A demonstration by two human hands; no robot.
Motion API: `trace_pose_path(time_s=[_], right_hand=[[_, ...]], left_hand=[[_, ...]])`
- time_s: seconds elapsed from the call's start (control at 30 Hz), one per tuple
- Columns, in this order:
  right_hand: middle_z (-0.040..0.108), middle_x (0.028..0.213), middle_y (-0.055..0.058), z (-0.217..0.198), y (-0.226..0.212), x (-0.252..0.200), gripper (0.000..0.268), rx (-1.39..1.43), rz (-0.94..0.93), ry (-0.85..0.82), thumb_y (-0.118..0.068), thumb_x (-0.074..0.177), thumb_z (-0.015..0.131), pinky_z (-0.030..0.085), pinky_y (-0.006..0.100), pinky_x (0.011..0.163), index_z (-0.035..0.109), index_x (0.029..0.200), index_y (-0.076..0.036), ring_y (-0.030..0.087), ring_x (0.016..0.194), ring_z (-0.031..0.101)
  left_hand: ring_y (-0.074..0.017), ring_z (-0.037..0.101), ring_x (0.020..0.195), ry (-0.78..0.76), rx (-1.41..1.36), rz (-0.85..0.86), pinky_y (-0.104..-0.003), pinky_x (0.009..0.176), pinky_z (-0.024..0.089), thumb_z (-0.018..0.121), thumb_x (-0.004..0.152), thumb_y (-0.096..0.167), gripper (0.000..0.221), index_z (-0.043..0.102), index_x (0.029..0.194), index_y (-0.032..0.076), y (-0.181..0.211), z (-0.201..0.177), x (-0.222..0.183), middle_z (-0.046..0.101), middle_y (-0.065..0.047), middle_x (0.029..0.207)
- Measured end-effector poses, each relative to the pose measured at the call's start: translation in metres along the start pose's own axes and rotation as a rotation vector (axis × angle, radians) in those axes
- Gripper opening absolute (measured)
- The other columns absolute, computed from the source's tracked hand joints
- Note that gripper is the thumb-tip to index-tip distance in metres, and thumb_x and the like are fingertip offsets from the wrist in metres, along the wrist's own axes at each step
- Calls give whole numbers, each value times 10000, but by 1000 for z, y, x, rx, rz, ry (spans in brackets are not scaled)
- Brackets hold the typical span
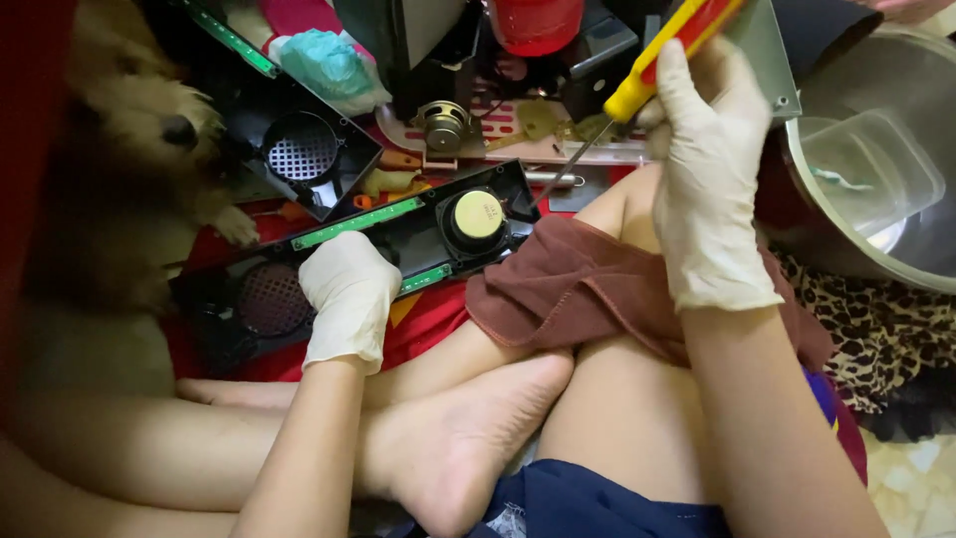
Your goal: The person sits on the floor wearing gloves and disassembles a black plastic appliance housing. They use a screwdriver to remove screws, lift out an internal fan and lamp assembly, separate the housing halves, and set parts aside among other components on the floor.
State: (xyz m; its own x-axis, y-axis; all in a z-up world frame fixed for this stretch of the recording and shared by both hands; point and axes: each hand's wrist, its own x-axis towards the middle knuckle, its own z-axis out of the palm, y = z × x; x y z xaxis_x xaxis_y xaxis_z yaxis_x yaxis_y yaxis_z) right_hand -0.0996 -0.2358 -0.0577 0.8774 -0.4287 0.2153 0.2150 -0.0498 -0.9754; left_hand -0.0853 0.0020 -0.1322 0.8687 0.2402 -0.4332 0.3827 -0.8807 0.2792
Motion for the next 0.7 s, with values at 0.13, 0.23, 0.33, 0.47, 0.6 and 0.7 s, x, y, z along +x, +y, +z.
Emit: trace_pose_path(time_s=[0.13, 0.23, 0.33, 0.47, 0.6, 0.7], right_hand=[[626, 898, 105, 2, 6, -24, 284, 360, 295, 26, -215, 811, 573, 339, 160, 442, 518, 997, -8, 85, 591, 538], [574, 897, 148, -1, 25, -35, 257, 708, 551, -45, -90, 791, 569, 450, 208, 538, 516, 997, 56, 204, 691, 573], [613, 855, 68, -1, 34, -38, 286, 531, 729, 11, -176, 723, 616, 397, 223, 456, 511, 967, -71, 163, 529, 585], [601, 850, 65, 0, 33, -33, 287, 640, 796, 10, -173, 692, 615, 379, 240, 456, 529, 940, -58, 168, 521, 568], [602, 846, 49, 2, 29, -32, 301, 667, 843, 73, -154, 662, 627, 411, 217, 466, 541, 933, -52, 152, 528, 570], [603, 846, 45, 3, 29, -35, 302, 681, 850, 92, -149, 659, 631, 423, 213, 474, 542, 933, -58, 150, 535, 576]], left_hand=[[-290, 615, 904, -1, -17, 12, -385, 779, 477, 650, 684, 336, 241, 696, 825, 147, 4, -1, 0, 670, -80, 828], [-287, 613, 908, 3, -44, 13, -386, 780, 477, 655, 686, 331, 228, 697, 821, 153, 4, -3, 1, 669, -76, 825], [-285, 610, 912, 11, -82, 3, -387, 781, 477, 659, 687, 326, 215, 698, 816, 159, -5, -2, -2, 668, -71, 822], [-281, 607, 918, 9, -138, -5, -388, 783, 476, 666, 690, 319, 195, 699, 809, 168, -13, 3, 2, 667, -64, 818], [-277, 603, 925, 15, -192, -22, -390, 785, 476, 673, 693, 312, 176, 700, 802, 177, -23, 5, 6, 666, -57, 814], [-274, 601, 929, 17, -228, -35, -391, 786, 475, 678, 695, 307, 163, 700, 798, 183, -33, 7, 5, 665, -52, 811]])
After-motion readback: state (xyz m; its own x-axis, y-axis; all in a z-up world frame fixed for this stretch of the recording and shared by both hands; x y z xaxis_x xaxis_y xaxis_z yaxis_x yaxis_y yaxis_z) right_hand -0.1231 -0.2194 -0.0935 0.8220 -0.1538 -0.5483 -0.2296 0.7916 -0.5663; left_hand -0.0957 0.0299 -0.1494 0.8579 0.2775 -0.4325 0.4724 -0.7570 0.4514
